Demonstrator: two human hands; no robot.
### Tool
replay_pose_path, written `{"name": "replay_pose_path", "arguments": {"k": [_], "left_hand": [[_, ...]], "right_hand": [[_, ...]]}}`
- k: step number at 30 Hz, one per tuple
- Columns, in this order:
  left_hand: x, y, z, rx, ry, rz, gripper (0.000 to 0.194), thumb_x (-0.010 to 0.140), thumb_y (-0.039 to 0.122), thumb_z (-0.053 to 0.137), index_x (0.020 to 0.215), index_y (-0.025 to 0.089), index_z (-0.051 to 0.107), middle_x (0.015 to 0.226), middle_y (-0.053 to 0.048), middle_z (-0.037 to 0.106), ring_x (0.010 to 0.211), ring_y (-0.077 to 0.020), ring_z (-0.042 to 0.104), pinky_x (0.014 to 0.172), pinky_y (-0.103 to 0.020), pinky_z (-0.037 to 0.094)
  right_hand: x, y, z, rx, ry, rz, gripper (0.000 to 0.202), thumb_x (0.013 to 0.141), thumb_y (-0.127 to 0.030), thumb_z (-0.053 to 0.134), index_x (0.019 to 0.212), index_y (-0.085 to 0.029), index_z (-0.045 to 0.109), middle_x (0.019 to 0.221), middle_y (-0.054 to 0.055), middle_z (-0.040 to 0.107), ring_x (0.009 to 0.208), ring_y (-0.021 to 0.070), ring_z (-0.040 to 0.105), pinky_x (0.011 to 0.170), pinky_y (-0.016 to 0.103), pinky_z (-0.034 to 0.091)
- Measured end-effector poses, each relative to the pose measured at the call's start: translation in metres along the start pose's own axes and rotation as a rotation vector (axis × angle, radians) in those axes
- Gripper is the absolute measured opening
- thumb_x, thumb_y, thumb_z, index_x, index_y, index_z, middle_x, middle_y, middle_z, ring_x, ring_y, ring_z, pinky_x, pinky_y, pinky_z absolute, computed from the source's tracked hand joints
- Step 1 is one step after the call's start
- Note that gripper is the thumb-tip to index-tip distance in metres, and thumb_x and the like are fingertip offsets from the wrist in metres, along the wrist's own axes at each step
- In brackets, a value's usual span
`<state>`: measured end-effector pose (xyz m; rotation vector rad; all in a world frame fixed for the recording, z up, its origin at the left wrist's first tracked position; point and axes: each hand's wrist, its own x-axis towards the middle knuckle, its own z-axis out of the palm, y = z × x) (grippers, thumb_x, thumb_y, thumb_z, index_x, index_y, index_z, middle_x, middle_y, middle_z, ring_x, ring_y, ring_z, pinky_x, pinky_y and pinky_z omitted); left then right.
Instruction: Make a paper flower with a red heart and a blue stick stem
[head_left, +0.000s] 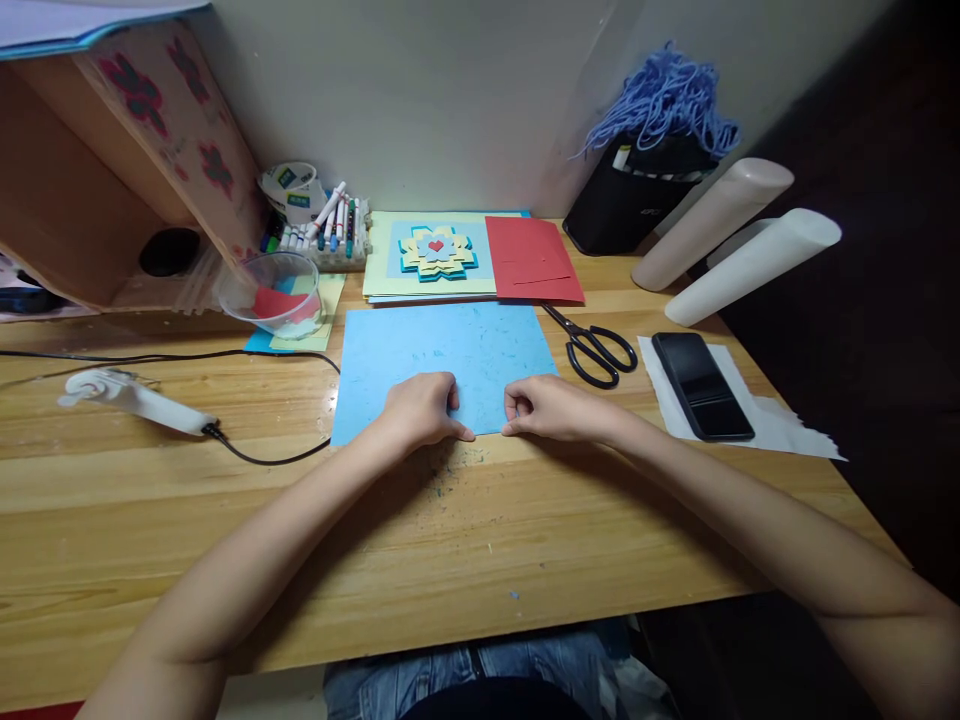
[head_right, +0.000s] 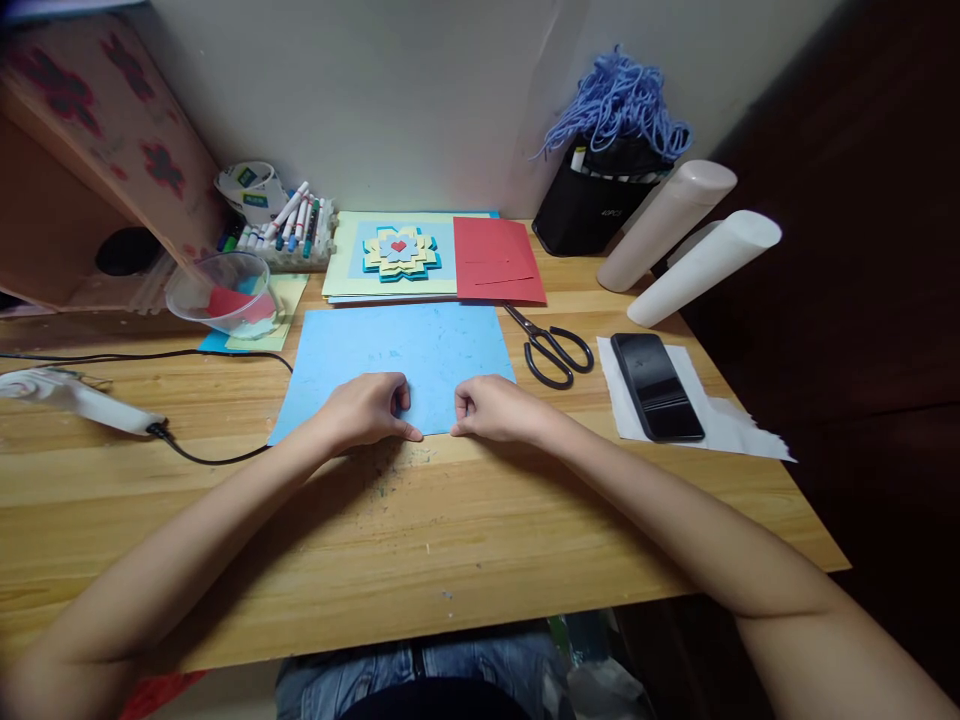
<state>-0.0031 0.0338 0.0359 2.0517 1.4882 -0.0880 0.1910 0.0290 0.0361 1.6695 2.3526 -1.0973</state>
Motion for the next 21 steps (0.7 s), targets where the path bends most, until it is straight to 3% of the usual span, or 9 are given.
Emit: {"name": "replay_pose_path", "arguments": {"k": [12, 21], "left_hand": [[-0.001, -0.002, -0.002, 0.008, -0.046, -0.007, 0.042, 0.055, 0.050, 0.072, 0.080, 0.021, 0.054, 0.084, -0.001, 0.062, 0.078, -0.0195, 0.056, 0.057, -0.026, 0.033], [0.000, 0.001, -0.006, 0.004, -0.074, -0.009, 0.040, 0.056, 0.046, 0.073, 0.082, 0.021, 0.057, 0.087, -0.002, 0.062, 0.077, -0.0190, 0.056, 0.058, -0.026, 0.034]], "right_hand": [[-0.007, 0.004, -0.009, -0.132, -0.044, 0.064, 0.014, 0.070, -0.032, 0.062, 0.064, -0.020, 0.057, 0.063, 0.000, 0.061, 0.054, 0.0119, 0.049, 0.048, 0.023, 0.029], [-0.038, 0.024, 0.007, -0.195, 0.225, -0.326, 0.008, 0.083, -0.022, 0.051, 0.083, -0.018, 0.058, 0.087, 0.006, 0.060, 0.082, 0.0178, 0.054, 0.071, 0.029, 0.040]]}}
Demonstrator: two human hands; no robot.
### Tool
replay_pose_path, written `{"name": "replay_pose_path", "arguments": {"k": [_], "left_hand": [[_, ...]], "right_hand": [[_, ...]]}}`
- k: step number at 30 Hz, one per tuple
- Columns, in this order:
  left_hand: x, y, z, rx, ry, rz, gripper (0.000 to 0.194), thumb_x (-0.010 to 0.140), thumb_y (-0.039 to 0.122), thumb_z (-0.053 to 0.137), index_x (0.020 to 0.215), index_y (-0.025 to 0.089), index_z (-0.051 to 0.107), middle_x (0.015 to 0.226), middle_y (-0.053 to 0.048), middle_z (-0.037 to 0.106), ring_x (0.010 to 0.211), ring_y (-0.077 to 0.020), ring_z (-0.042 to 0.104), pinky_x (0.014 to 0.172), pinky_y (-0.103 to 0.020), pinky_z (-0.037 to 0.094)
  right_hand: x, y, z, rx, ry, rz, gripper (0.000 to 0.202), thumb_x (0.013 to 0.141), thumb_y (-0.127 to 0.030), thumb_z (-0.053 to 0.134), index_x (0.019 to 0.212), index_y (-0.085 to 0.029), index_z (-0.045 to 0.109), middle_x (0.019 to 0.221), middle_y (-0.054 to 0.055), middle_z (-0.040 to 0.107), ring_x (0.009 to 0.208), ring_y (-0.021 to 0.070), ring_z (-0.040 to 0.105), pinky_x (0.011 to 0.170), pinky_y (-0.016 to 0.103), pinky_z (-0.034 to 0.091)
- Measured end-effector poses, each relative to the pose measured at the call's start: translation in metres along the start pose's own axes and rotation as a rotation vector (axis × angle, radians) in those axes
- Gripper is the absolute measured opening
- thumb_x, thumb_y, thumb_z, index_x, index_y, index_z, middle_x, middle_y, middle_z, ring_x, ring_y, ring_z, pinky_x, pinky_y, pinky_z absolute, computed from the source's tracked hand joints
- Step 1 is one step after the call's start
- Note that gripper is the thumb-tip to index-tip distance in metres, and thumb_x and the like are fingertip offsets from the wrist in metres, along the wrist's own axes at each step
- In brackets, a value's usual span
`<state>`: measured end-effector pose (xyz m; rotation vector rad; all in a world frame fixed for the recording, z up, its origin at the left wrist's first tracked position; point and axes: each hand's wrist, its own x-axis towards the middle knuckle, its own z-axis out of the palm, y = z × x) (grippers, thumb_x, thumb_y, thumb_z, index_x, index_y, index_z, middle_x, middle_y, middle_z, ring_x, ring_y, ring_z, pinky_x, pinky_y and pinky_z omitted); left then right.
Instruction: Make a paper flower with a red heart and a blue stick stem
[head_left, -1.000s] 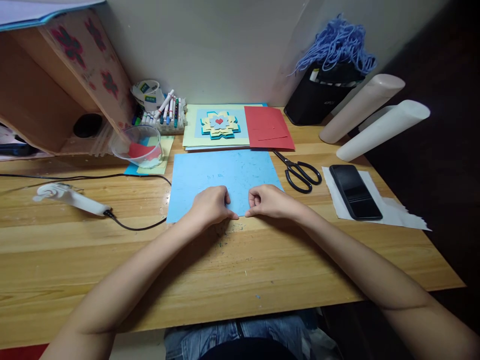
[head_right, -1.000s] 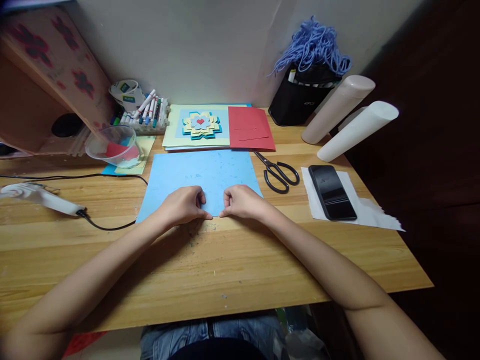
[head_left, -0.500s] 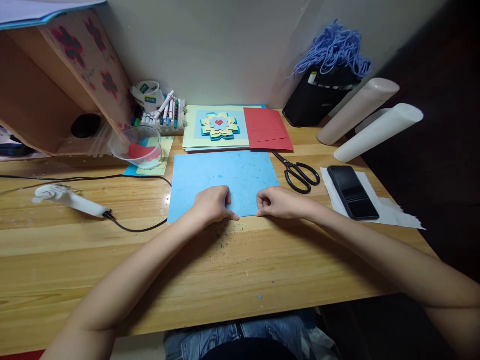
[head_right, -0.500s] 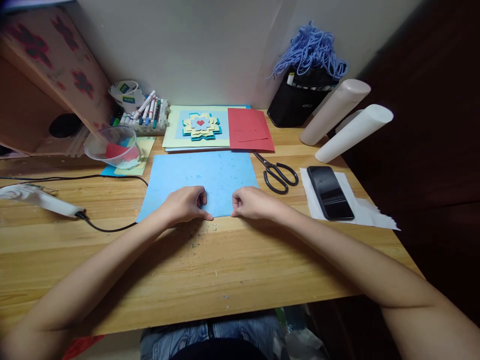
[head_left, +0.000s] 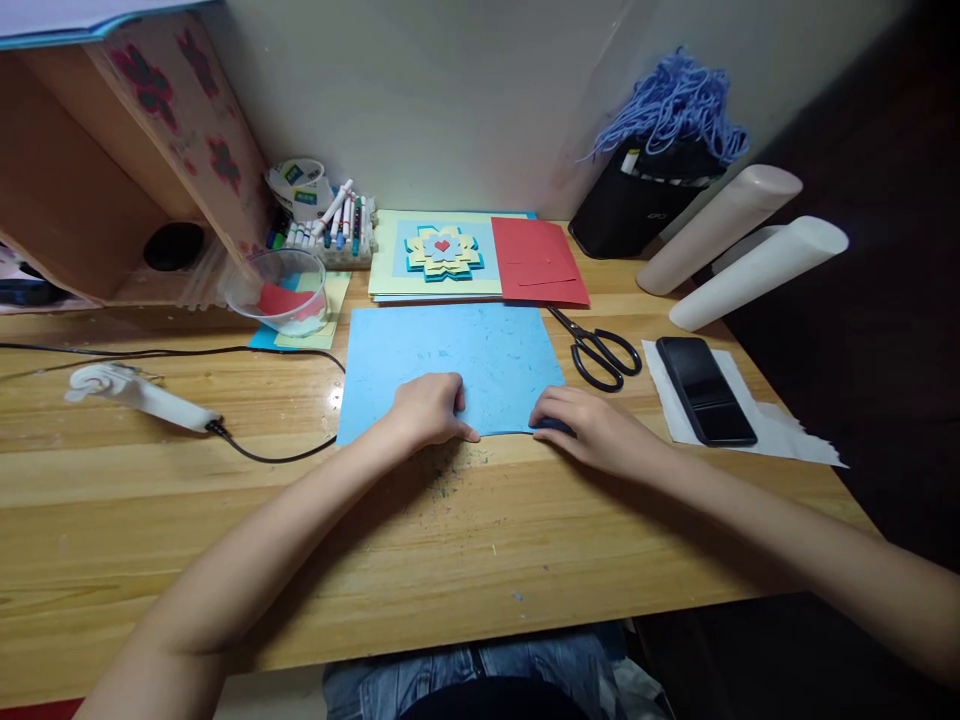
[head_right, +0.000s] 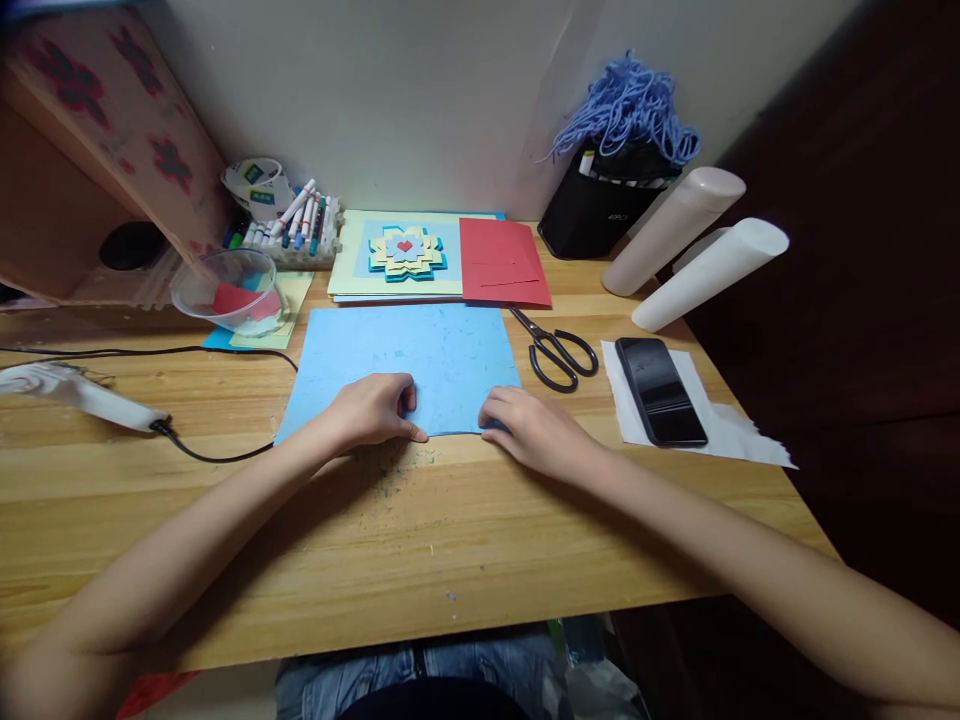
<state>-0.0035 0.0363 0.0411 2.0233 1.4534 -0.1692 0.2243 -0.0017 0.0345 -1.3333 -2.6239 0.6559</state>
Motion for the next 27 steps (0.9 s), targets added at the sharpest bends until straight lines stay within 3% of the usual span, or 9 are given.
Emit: {"name": "replay_pose_path", "arguments": {"k": [6, 10, 16, 22, 27], "left_hand": [[-0.005, 0.012, 0.006, -0.060, -0.078, 0.192, 0.024, 0.067, 0.039, 0.066, 0.082, 0.020, 0.063, 0.082, -0.002, 0.065, 0.073, -0.0162, 0.056, 0.057, -0.024, 0.035], [0.004, 0.030, 0.019, -0.106, 0.005, 0.266, 0.023, 0.070, 0.041, 0.063, 0.081, 0.021, 0.065, 0.079, -0.001, 0.066, 0.069, -0.0148, 0.056, 0.055, -0.024, 0.034], [0.027, 0.049, 0.019, -0.021, -0.010, 0.194, 0.012, 0.064, 0.031, 0.068, 0.069, 0.021, 0.065, 0.071, 0.000, 0.066, 0.065, -0.0144, 0.057, 0.052, -0.024, 0.032], [0.030, 0.051, 0.021, -0.026, 0.033, 0.127, 0.022, 0.061, 0.029, 0.069, 0.080, 0.022, 0.063, 0.077, 0.002, 0.066, 0.067, -0.0142, 0.057, 0.053, -0.023, 0.033], [0.032, 0.051, 0.018, -0.048, -0.061, 0.133, 0.019, 0.062, 0.030, 0.066, 0.079, 0.022, 0.064, 0.078, 0.001, 0.065, 0.067, -0.0137, 0.056, 0.053, -0.023, 0.033]], "right_hand": [[-0.003, 0.001, 0.007, 0.116, 0.107, 0.059, 0.010, 0.082, -0.018, 0.051, 0.074, -0.018, 0.057, 0.079, 0.005, 0.059, 0.077, 0.0166, 0.054, 0.071, 0.028, 0.041], [0.004, 0.003, 0.005, 0.151, 0.058, 0.152, 0.008, 0.077, -0.021, 0.056, 0.070, -0.019, 0.059, 0.074, 0.003, 0.060, 0.072, 0.0154, 0.054, 0.066, 0.026, 0.040], [0.008, 0.009, 0.008, 0.268, 0.039, 0.220, 0.010, 0.076, -0.025, 0.056, 0.069, -0.019, 0.061, 0.073, 0.002, 0.061, 0.070, 0.0145, 0.054, 0.063, 0.025, 0.039], [0.002, 0.015, 0.004, 0.277, 0.074, 0.193, 0.008, 0.074, -0.027, 0.060, 0.074, -0.019, 0.060, 0.075, 0.001, 0.059, 0.071, 0.0142, 0.054, 0.064, 0.025, 0.039], [-0.003, 0.023, -0.002, 0.310, 0.095, 0.108, 0.008, 0.074, -0.026, 0.063, 0.075, -0.018, 0.061, 0.077, 0.002, 0.059, 0.072, 0.0133, 0.053, 0.066, 0.025, 0.040]]}}
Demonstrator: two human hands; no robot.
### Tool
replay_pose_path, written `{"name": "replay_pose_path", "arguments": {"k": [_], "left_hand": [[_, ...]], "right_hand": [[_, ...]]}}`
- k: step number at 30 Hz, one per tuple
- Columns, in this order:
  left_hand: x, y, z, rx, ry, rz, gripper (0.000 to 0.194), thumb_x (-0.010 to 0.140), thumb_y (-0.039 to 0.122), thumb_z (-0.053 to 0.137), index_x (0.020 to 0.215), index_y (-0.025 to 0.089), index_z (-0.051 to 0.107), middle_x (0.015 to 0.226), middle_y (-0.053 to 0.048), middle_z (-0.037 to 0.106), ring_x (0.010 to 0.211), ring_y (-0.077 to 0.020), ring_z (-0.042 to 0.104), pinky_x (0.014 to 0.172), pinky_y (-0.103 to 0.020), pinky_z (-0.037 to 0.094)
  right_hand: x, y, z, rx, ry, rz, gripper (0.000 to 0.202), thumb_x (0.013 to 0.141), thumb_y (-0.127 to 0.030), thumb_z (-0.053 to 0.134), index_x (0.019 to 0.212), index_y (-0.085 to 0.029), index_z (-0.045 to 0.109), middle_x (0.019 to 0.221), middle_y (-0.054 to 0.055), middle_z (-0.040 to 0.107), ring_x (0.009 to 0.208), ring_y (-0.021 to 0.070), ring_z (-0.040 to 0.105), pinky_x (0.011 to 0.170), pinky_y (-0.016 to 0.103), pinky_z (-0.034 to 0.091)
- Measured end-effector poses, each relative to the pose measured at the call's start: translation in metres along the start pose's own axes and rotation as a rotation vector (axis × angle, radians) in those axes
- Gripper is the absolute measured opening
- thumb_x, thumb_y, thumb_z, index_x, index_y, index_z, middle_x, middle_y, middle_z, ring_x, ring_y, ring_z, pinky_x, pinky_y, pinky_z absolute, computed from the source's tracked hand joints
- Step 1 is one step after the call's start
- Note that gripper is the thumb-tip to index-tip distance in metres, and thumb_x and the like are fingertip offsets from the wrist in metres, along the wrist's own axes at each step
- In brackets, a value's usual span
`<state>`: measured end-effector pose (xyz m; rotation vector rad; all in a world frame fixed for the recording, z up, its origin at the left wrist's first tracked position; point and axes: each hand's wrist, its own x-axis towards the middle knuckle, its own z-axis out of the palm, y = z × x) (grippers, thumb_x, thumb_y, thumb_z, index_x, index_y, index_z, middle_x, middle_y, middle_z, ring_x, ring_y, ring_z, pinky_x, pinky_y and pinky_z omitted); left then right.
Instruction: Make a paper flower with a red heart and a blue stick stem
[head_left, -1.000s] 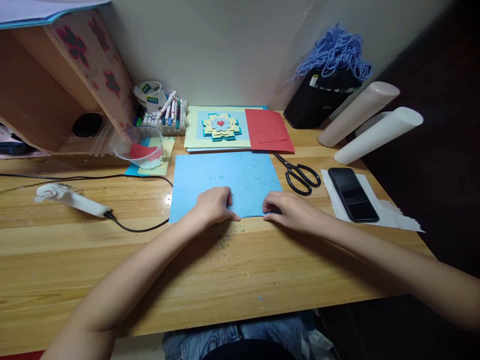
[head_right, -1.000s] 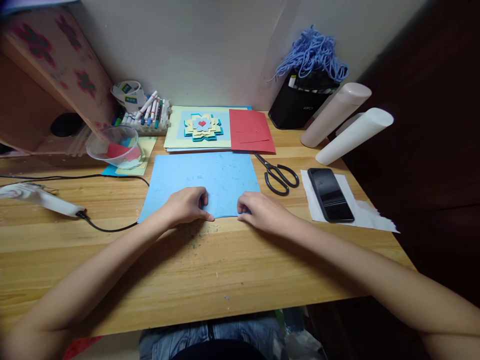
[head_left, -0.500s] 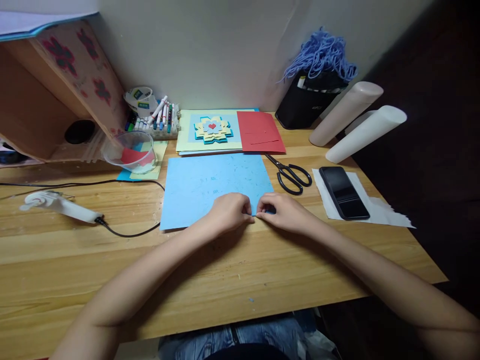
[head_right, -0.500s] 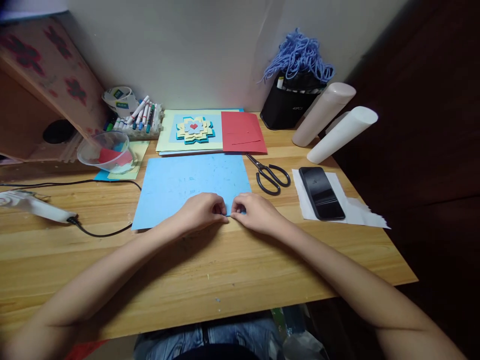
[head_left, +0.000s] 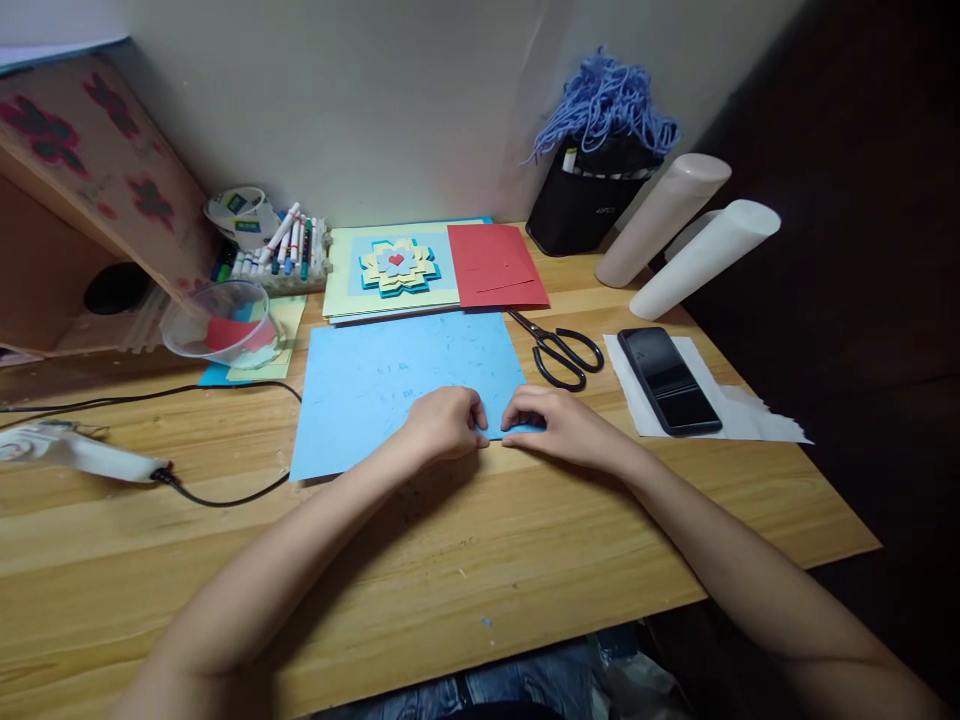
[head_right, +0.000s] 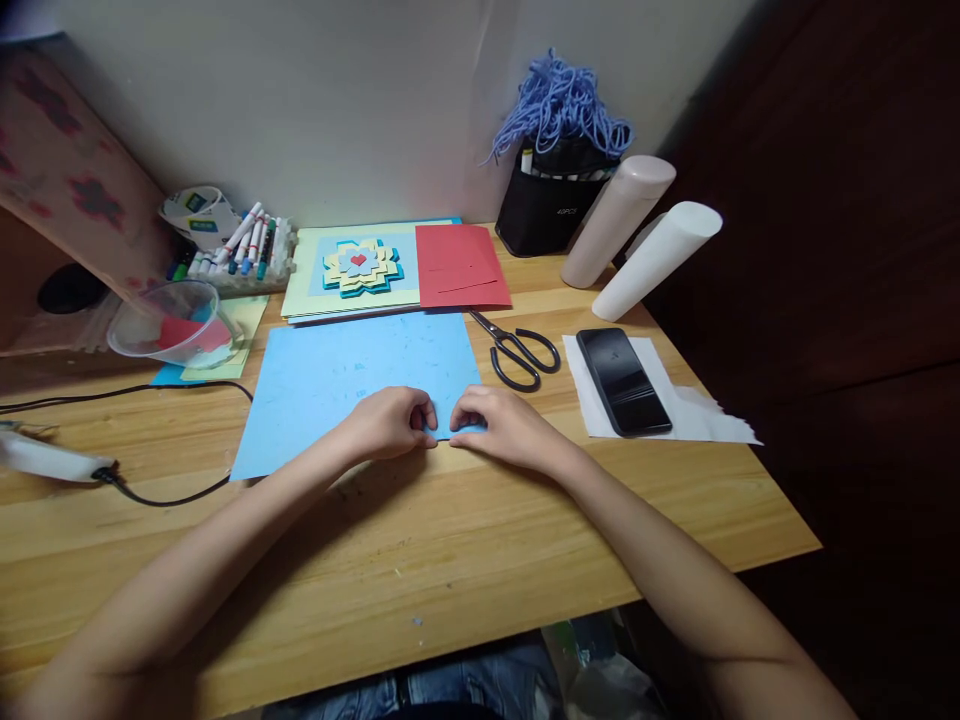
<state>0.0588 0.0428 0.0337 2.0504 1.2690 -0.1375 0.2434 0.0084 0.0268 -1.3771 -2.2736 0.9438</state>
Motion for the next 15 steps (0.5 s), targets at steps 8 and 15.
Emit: {"name": "replay_pose_path", "arguments": {"k": [8, 15], "left_hand": [[0.005, 0.003, -0.002, 0.008, -0.007, -0.023, 0.026, 0.064, 0.046, 0.065, 0.070, 0.021, 0.064, 0.072, -0.001, 0.065, 0.066, -0.0155, 0.056, 0.054, -0.025, 0.033], [0.006, 0.007, 0.006, -0.049, 0.087, 0.003, 0.022, 0.066, 0.030, 0.068, 0.085, 0.021, 0.060, 0.082, 0.000, 0.065, 0.072, -0.0148, 0.056, 0.056, -0.024, 0.034]], "right_hand": [[0.002, -0.004, 0.010, 0.078, 0.072, 0.170, 0.010, 0.072, -0.023, 0.063, 0.064, -0.018, 0.063, 0.069, 0.001, 0.061, 0.068, 0.0131, 0.055, 0.063, 0.025, 0.041], [0.001, -0.001, 0.004, 0.074, 0.100, 0.337, 0.017, 0.067, -0.034, 0.067, 0.063, -0.019, 0.061, 0.062, -0.001, 0.060, 0.060, 0.0127, 0.053, 0.055, 0.024, 0.040]]}}
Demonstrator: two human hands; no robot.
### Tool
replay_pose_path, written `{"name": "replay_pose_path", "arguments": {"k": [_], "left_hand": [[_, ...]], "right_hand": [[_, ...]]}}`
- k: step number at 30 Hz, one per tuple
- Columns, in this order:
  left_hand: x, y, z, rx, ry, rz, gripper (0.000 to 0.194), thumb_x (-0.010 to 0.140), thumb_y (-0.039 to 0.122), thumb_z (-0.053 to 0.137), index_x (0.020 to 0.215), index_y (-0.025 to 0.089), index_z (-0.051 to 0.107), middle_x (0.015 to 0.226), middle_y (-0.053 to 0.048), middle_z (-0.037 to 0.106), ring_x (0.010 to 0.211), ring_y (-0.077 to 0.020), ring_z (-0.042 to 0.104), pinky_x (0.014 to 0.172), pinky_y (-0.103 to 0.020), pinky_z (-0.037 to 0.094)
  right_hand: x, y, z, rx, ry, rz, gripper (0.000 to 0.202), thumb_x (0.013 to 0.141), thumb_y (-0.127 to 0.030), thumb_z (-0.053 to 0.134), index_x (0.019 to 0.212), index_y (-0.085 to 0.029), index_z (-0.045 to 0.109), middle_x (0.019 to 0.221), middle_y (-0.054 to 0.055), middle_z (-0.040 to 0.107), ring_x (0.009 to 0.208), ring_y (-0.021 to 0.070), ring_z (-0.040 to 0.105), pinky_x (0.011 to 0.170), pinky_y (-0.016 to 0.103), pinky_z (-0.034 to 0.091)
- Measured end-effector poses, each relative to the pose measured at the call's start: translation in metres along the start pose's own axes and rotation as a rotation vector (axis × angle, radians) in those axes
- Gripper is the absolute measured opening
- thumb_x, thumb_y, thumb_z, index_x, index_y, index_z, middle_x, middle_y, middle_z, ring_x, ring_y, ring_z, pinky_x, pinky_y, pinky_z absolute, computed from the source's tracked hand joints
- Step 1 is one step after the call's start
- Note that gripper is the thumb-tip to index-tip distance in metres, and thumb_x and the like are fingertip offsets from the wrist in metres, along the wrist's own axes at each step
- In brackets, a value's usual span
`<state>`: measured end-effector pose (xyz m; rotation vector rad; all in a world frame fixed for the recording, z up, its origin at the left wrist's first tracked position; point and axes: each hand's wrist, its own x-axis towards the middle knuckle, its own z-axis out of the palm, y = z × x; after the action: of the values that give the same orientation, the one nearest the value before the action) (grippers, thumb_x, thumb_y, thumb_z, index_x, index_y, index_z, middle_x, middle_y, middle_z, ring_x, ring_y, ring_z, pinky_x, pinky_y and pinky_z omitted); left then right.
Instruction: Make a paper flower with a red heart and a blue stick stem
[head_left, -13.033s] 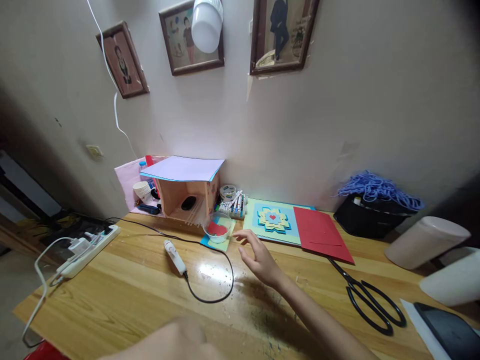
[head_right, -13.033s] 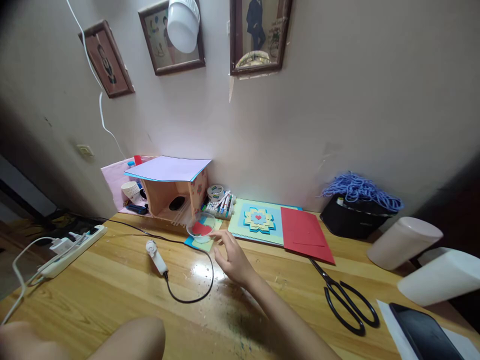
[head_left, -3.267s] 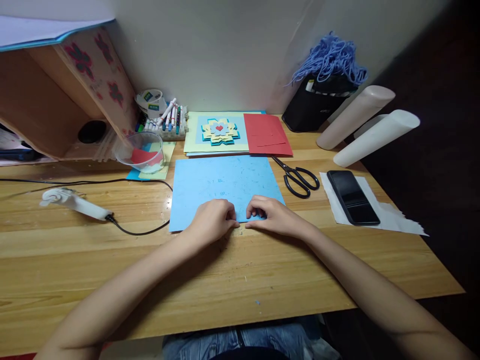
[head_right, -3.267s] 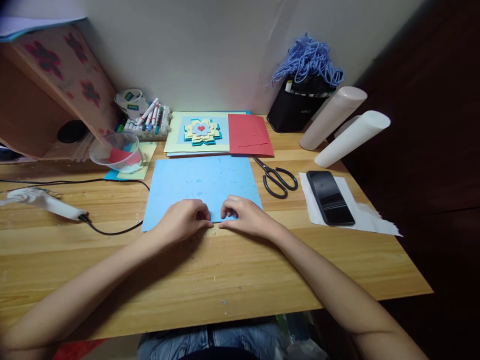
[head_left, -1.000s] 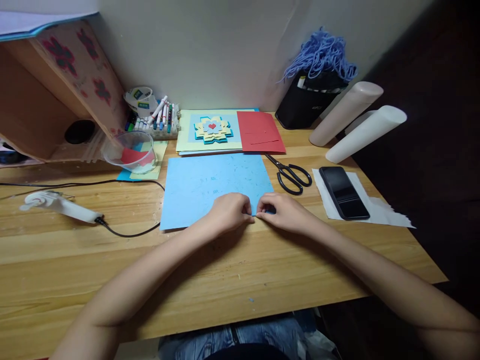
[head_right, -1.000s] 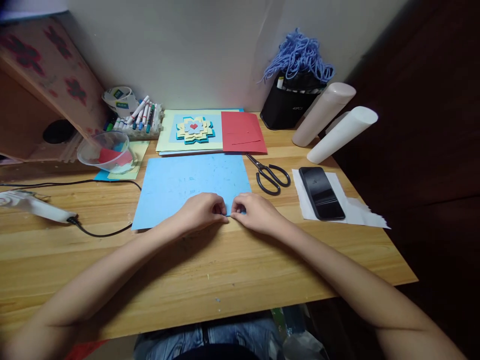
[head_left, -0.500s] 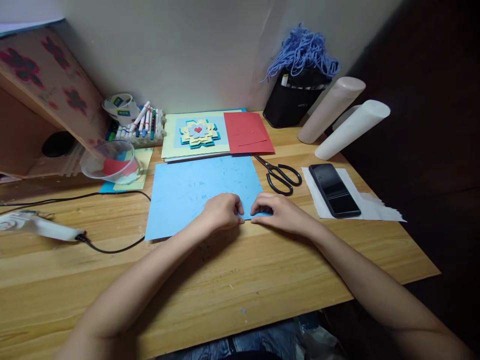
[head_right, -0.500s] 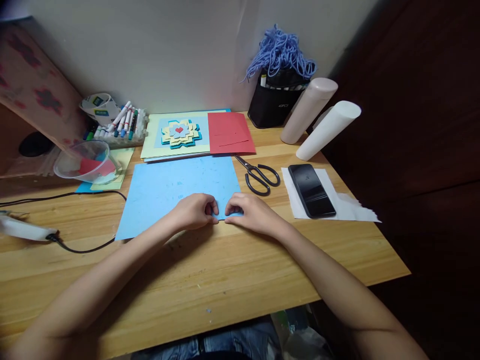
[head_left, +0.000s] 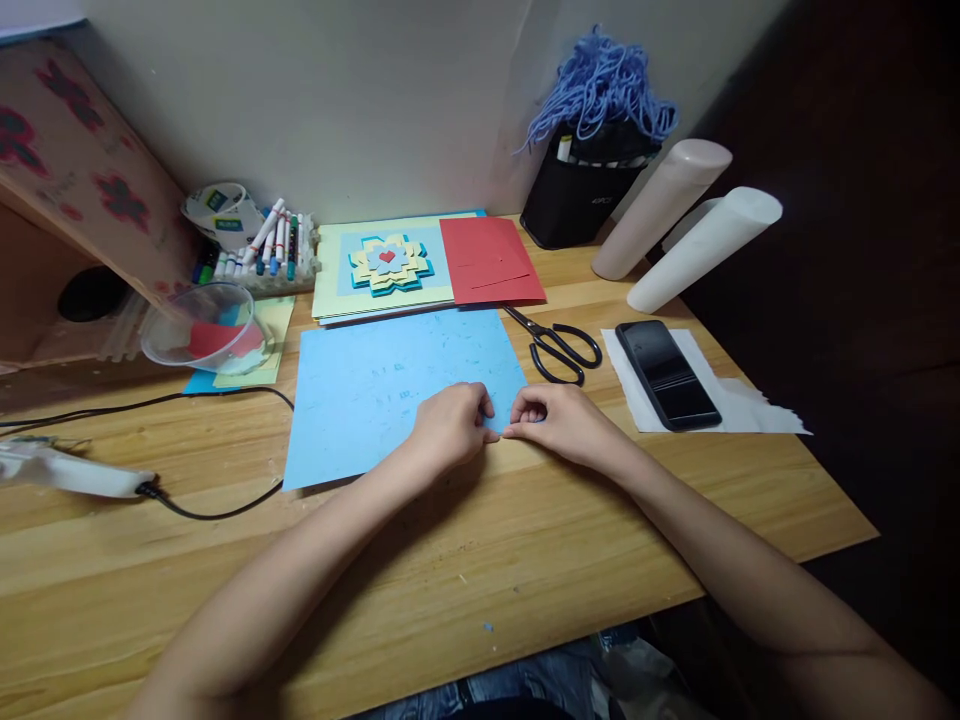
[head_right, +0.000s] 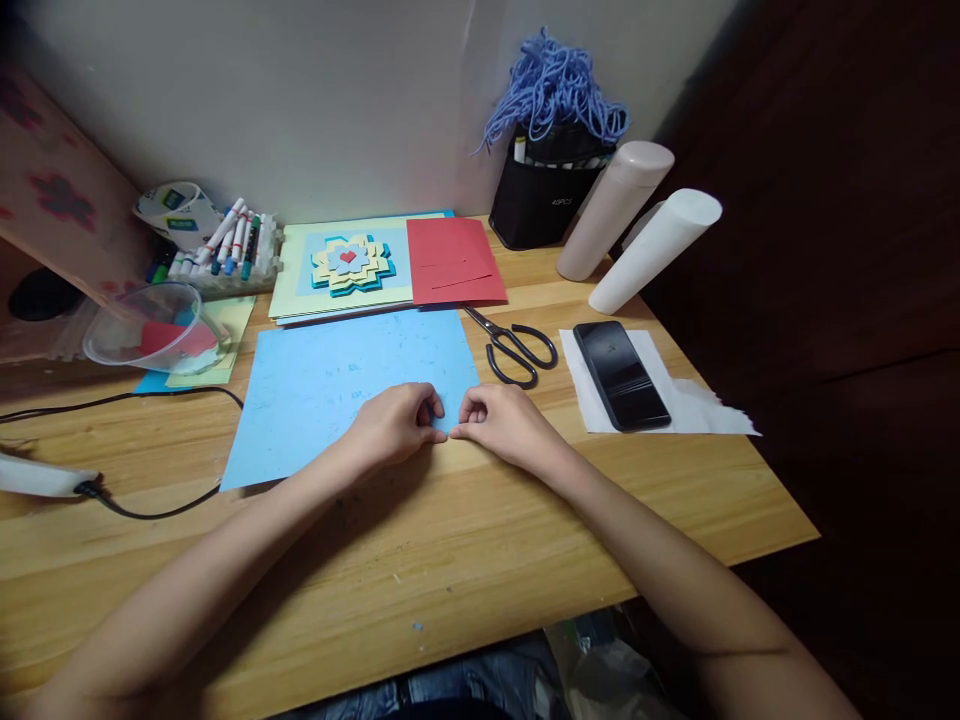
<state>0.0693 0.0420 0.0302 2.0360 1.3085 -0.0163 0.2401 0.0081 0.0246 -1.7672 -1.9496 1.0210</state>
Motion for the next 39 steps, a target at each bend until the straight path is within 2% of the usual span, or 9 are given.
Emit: {"name": "replay_pose_path", "arguments": {"k": [4, 9, 12, 17, 21, 25, 34, 39], "left_hand": [[0.003, -0.003, 0.000, -0.025, -0.028, 0.016, 0.022, 0.063, 0.032, 0.070, 0.080, 0.022, 0.061, 0.079, 0.001, 0.063, 0.072, -0.0143, 0.055, 0.055, -0.024, 0.033], [0.005, -0.005, -0.002, -0.055, -0.052, -0.001, 0.023, 0.062, 0.034, 0.070, 0.079, 0.022, 0.061, 0.075, 0.002, 0.061, 0.068, -0.0129, 0.053, 0.053, -0.023, 0.032], [0.005, -0.004, -0.001, -0.054, -0.049, -0.008, 0.023, 0.062, 0.034, 0.070, 0.079, 0.022, 0.061, 0.075, 0.002, 0.061, 0.067, -0.0127, 0.053, 0.052, -0.023, 0.032], [0.005, -0.004, -0.002, -0.060, -0.059, -0.011, 0.024, 0.062, 0.035, 0.070, 0.079, 0.022, 0.061, 0.075, 0.002, 0.061, 0.067, -0.0128, 0.053, 0.052, -0.024, 0.032], [0.005, -0.004, -0.002, -0.056, -0.059, -0.015, 0.022, 0.063, 0.034, 0.069, 0.079, 0.022, 0.060, 0.076, 0.002, 0.061, 0.067, -0.0128, 0.053, 0.052, -0.024, 0.032], [0.005, -0.003, -0.001, -0.054, -0.056, -0.017, 0.022, 0.063, 0.034, 0.069, 0.079, 0.022, 0.060, 0.076, 0.002, 0.061, 0.067, -0.0128, 0.054, 0.052, -0.024, 0.033], [0.005, -0.002, 0.000, -0.049, -0.044, -0.012, 0.021, 0.064, 0.034, 0.069, 0.078, 0.022, 0.060, 0.077, 0.002, 0.062, 0.069, -0.0135, 0.054, 0.053, -0.024, 0.032], [0.006, -0.001, -0.001, -0.043, -0.051, -0.007, 0.022, 0.063, 0.034, 0.068, 0.080, 0.021, 0.061, 0.078, 0.001, 0.062, 0.069, -0.0137, 0.054, 0.054, -0.024, 0.032]], "right_hand": [[-0.002, 0.005, -0.007, 0.007, -0.068, -0.007, 0.015, 0.070, -0.033, 0.064, 0.064, -0.019, 0.062, 0.066, 0.000, 0.062, 0.063, 0.0129, 0.054, 0.057, 0.024, 0.040], [0.002, 0.011, -0.008, -0.051, -0.049, 0.020, 0.016, 0.068, -0.033, 0.063, 0.062, -0.019, 0.061, 0.064, 0.000, 0.060, 0.060, 0.0126, 0.052, 0.054, 0.024, 0.037], [0.007, 0.013, -0.009, -0.041, -0.073, 0.076, 0.018, 0.063, -0.034, 0.066, 0.066, -0.018, 0.058, 0.062, -0.001, 0.060, 0.056, 0.0121, 0.052, 0.051, 0.023, 0.037], [0.011, 0.020, -0.016, -0.020, -0.057, 0.143, 0.033, 0.053, -0.039, 0.073, 0.068, -0.019, 0.051, 0.060, -0.003, 0.059, 0.051, 0.0114, 0.052, 0.046, 0.022, 0.036], [0.009, 0.031, -0.020, 0.082, -0.136, 0.186, 0.033, 0.057, -0.043, 0.071, 0.068, -0.020, 0.049, 0.053, -0.004, 0.057, 0.043, 0.0103, 0.051, 0.042, 0.022, 0.037], [0.009, 0.034, -0.022, 0.089, -0.144, 0.181, 0.032, 0.060, -0.043, 0.070, 0.065, -0.020, 0.048, 0.049, -0.005, 0.056, 0.041, 0.0110, 0.054, 0.043, 0.022, 0.038], [0.009, 0.031, -0.035, 0.243, -0.269, 0.181, 0.017, 0.068, -0.028, 0.064, 0.070, -0.019, 0.049, 0.046, -0.008, 0.046, 0.037, 0.0080, 0.048, 0.040, 0.020, 0.039], [0.010, 0.034, -0.037, 0.267, -0.305, 0.165, 0.018, 0.068, -0.028, 0.063, 0.077, -0.019, 0.050, 0.047, -0.010, 0.042, 0.036, 0.0076, 0.047, 0.039, 0.020, 0.038]]}}
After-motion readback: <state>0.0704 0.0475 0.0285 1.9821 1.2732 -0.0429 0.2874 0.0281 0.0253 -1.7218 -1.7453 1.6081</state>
